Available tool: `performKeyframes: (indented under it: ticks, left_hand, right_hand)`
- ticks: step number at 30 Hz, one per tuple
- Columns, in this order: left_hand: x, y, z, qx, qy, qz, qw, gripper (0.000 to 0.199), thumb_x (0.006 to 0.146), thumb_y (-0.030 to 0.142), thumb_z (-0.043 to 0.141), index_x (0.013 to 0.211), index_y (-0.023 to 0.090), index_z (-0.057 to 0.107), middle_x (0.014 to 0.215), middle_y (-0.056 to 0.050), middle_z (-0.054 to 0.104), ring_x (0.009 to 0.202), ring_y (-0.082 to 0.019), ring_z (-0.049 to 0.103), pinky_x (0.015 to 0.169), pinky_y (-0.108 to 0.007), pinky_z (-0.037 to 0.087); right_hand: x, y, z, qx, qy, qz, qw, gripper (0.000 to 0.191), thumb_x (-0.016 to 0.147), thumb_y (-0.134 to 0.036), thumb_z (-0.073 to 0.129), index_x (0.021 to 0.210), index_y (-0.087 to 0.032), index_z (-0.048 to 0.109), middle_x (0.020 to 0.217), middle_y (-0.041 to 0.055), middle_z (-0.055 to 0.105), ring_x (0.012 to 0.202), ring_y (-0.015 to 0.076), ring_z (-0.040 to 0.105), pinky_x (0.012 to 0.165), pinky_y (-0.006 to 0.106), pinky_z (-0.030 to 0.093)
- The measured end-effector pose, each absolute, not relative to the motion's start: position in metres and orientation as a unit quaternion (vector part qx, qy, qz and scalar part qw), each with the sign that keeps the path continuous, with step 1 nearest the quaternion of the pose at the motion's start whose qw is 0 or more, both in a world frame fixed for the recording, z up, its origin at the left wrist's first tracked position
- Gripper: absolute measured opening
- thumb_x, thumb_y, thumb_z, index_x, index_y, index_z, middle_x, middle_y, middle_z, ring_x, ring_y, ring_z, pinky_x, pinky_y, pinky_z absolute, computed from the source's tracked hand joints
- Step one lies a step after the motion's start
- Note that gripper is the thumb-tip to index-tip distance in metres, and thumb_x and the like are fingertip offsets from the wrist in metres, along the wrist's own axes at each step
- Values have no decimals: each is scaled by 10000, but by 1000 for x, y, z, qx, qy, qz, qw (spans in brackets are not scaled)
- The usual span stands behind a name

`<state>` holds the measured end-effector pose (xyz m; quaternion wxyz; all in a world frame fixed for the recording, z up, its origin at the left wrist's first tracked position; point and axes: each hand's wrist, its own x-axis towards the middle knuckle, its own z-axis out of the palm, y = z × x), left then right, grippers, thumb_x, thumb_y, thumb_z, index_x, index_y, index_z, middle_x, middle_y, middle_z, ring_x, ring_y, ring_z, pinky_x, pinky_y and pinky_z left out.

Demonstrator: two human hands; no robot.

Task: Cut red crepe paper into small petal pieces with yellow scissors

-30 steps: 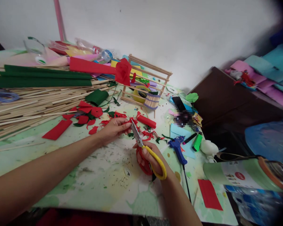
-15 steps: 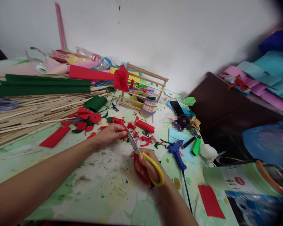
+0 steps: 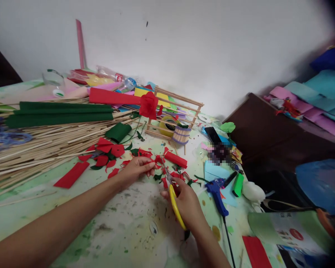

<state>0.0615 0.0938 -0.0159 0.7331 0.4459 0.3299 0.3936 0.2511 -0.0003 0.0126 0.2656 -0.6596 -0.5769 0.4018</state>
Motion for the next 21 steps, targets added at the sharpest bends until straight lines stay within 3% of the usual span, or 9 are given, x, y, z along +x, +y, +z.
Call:
performKeyframes:
  ticks: [5, 9, 12, 16, 19, 21]
  left_hand:
    - [63, 95, -16, 349, 306, 437, 771, 165, 730, 288, 719, 738, 127, 685, 650, -53, 672, 588, -110, 585, 583, -195, 462]
    - [63, 96, -14, 330, 295, 446, 778, 127, 729, 241, 718, 743, 127, 663, 686, -47, 676, 618, -112, 606, 620, -202, 482]
    - [62, 95, -13, 322, 300, 441, 782, 122, 714, 219, 731, 743, 124, 661, 677, -42, 675, 604, -103, 604, 606, -187, 481]
    - [61, 96, -15, 335, 304, 431, 781, 138, 717, 230, 735, 783, 122, 679, 700, -42, 682, 610, -94, 602, 597, -168, 480]
    - [61, 96, -16, 339, 300, 424, 784, 135, 714, 232, 740, 773, 126, 682, 705, -44, 690, 616, -94, 605, 609, -170, 483]
    - [61, 96, -15, 337, 301, 423, 785, 137, 703, 231, 748, 760, 125, 681, 697, -46, 693, 605, -93, 602, 603, -170, 480]
  right_hand:
    - [234, 13, 29, -724, -663, 177, 75, 352, 770, -377, 603, 1088, -228, 579, 854, 57, 685, 749, 238, 624, 606, 286, 376]
    - [217, 19, 32, -708, -699, 99, -11, 379, 779, -316, 558, 1131, -177, 571, 879, 118, 696, 777, 273, 649, 638, 317, 425]
    - [206, 20, 36, -711, -696, 85, -53, 314, 774, -324, 551, 1023, -151, 631, 820, 148, 696, 728, 287, 655, 630, 344, 446]
    - [216, 34, 53, -734, -674, 85, -29, 271, 742, -432, 597, 856, -198, 672, 797, 105, 697, 777, 273, 655, 690, 339, 457]
    - [256, 61, 72, -808, -586, 32, 53, 455, 827, -572, 460, 1127, -251, 578, 987, 66, 680, 952, 244, 622, 808, 327, 440]
    - [292, 83, 81, -859, -505, -8, 86, 569, 877, -560, 387, 1294, -175, 433, 1185, 133, 592, 1118, 259, 538, 913, 354, 390]
